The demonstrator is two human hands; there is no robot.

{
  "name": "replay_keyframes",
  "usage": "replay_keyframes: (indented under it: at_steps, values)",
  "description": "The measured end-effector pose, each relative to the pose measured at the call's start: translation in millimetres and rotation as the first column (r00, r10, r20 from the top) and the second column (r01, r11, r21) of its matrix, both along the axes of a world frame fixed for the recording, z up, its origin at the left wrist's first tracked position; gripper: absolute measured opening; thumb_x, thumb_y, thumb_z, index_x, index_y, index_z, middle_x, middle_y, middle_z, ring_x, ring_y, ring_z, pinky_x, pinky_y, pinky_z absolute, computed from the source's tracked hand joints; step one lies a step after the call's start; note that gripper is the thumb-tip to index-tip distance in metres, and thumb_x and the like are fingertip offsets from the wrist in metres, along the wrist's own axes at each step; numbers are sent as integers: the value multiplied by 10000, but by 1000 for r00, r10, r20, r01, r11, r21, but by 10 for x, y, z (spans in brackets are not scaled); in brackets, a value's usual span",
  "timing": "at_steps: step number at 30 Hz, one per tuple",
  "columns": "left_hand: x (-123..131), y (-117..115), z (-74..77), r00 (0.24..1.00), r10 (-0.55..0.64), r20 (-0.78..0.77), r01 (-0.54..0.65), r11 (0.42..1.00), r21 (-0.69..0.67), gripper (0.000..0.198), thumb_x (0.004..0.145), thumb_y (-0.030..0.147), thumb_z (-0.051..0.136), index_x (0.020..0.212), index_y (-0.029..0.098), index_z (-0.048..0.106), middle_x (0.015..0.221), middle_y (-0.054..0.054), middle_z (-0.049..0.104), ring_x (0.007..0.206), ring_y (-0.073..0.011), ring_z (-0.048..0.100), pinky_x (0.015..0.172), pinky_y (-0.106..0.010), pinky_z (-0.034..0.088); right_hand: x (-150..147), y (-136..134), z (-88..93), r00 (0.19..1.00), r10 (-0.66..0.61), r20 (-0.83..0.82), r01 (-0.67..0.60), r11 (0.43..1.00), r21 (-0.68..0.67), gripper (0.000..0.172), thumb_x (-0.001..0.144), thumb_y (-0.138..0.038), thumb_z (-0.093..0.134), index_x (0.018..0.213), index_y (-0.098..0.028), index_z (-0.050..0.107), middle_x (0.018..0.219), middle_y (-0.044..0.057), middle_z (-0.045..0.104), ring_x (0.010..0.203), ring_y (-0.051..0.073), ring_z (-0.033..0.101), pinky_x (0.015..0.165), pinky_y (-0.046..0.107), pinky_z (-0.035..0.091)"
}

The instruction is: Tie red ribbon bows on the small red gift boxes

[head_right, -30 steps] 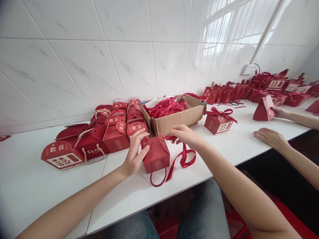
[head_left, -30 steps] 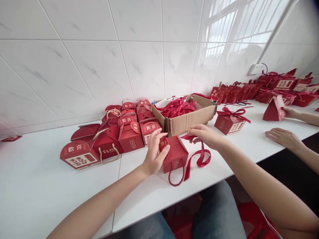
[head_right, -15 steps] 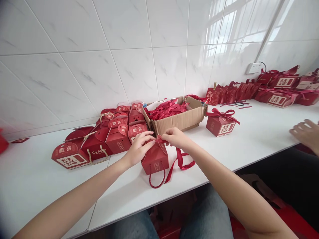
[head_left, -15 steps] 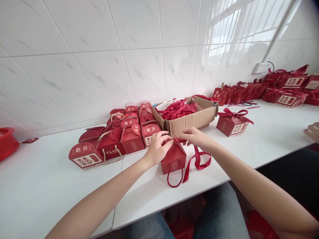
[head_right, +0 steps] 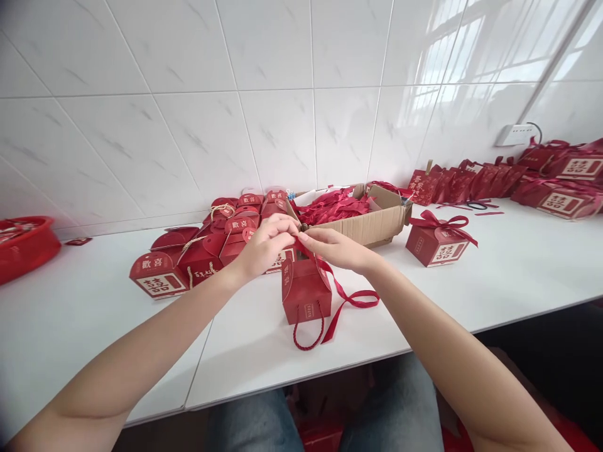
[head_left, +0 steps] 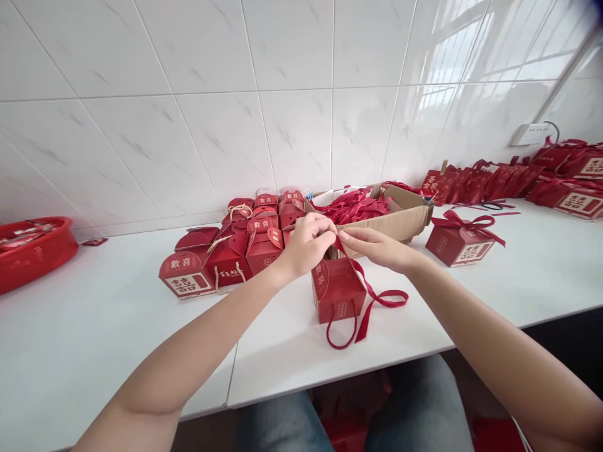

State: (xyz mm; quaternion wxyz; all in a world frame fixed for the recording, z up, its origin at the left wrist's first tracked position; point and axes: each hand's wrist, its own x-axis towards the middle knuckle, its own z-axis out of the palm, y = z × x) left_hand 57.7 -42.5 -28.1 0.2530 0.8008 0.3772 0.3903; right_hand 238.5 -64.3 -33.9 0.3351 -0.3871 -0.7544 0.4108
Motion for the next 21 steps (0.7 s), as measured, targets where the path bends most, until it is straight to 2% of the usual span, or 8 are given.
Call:
replay_keyframes:
  at_steps: [3,6,9,12,15,18,21]
  values:
    - [-83,-105,128,998,-1,63,-1,999,36,144,776,206,476,664,190,566,965,-40,546,1082,-240,488,979,-409,392,-67,21,103,995,72,-71,-75,996,-42,378,849,-555,529,806,-191,618,782,7,594,762,150,543,696,267,437]
    - [-172,-193,95,986,-20,168,6,997,79,128,811,239,480,718,191,554,929,-31,535,984,-204,507,890,-344,422,-85,16,199,975,88,-204,-89,996,2,309,838,-489,585,762,-190,607,774,5,592,774,140,552,736,271,440]
    - [-236,-247,-88,977,-24,210,12,998,58,178,843,302,503,705,195,471,746,2,489,721,-144,489,685,-283,422,-51,-60,340,953,34,-300,-13,997,74,285,824,-460,608,728,-192,614,817,21,625,855,161,589,831,304,448]
    - [-264,-292,-318,998,-45,39,46,999,-2,294,806,370,591,669,201,392,606,42,411,559,-106,397,549,-251,352,20,-201,507,904,-47,-425,113,985,132,239,820,-431,615,727,-210,610,795,5,613,832,156,606,831,319,463]
    - [-273,-331,-487,992,-28,-123,27,1000,-9,356,766,407,637,663,204,363,583,58,405,535,-98,388,530,-246,327,97,-325,620,813,-52,-580,189,966,178,224,844,-414,588,729,-223,596,733,-19,562,740,125,591,762,308,476]
    - [-297,-351,-574,996,4,-89,-6,1000,-26,320,779,353,617,675,205,353,609,60,408,562,-97,394,559,-245,343,126,-348,587,798,-49,-600,168,975,144,259,847,-427,582,705,-212,590,626,-28,513,610,104,537,655,285,467]
    - [-350,-349,-628,997,13,71,-7,996,-85,257,798,303,594,723,205,369,671,54,411,603,-95,408,597,-239,369,52,-266,379,894,-99,-436,127,991,36,220,807,-381,638,704,-186,639,689,4,599,656,120,564,670,284,462]
